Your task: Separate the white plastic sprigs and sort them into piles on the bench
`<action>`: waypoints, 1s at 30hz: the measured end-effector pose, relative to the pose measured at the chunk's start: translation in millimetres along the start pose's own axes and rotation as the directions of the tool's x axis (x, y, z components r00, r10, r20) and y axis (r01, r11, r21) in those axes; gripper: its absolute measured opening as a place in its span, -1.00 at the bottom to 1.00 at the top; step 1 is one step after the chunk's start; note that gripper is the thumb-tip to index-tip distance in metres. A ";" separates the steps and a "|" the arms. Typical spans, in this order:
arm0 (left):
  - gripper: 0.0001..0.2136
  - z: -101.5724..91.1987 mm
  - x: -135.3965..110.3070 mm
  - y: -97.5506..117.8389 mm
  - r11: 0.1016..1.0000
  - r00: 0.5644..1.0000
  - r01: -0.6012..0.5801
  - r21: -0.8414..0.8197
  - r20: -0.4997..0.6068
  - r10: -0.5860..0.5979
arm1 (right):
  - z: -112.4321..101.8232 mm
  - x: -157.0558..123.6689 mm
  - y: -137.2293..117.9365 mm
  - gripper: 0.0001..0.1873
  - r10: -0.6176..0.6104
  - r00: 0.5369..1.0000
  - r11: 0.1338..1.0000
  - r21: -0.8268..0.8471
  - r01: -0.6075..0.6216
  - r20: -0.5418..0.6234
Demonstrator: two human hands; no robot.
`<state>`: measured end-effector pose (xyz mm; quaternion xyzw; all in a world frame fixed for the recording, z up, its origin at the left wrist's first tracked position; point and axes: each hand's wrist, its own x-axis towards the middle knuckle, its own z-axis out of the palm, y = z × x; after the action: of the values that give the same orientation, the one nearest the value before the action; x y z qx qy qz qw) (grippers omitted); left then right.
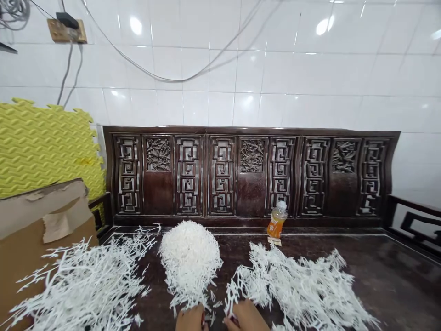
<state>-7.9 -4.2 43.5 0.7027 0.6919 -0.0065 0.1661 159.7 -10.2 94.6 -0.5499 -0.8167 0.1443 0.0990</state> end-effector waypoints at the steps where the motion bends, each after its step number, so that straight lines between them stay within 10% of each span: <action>1: -0.75 0.3 -1.3 -0.8 1.000 1.000 -0.003 -0.008 -0.026 0.003 | -1.2 -1.1 -1.4 -0.84 0.000 1.000 1.000 0.020 0.000 -0.004; 11: -0.79 7.1 0.8 -6.2 0.997 0.983 -0.042 -0.064 -0.182 0.030 | 2.7 6.2 5.2 -0.67 0.153 0.988 0.914 0.379 -0.146 0.012; 22: -0.74 9.2 2.4 -5.9 0.993 0.954 -0.115 -0.016 -0.282 0.106 | -11.0 24.9 20.4 -0.51 0.366 0.928 0.410 0.907 -0.095 -0.068; 25: -0.72 4.7 0.4 -2.6 0.981 0.908 -0.183 -0.057 -0.393 0.146 | -9.6 24.7 23.1 -0.57 0.291 0.957 0.449 0.884 -0.125 -0.013; 30: -0.74 -11.3 -9.1 5.8 0.904 0.858 -0.365 -0.222 -0.458 0.234 | -1.1 17.8 24.1 -0.57 0.142 0.986 0.783 0.601 -0.164 0.084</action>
<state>-5.1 -10.2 57.6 0.7536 0.5846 0.2767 0.1171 174.3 14.9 87.4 -0.5511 -0.6819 0.4146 0.2436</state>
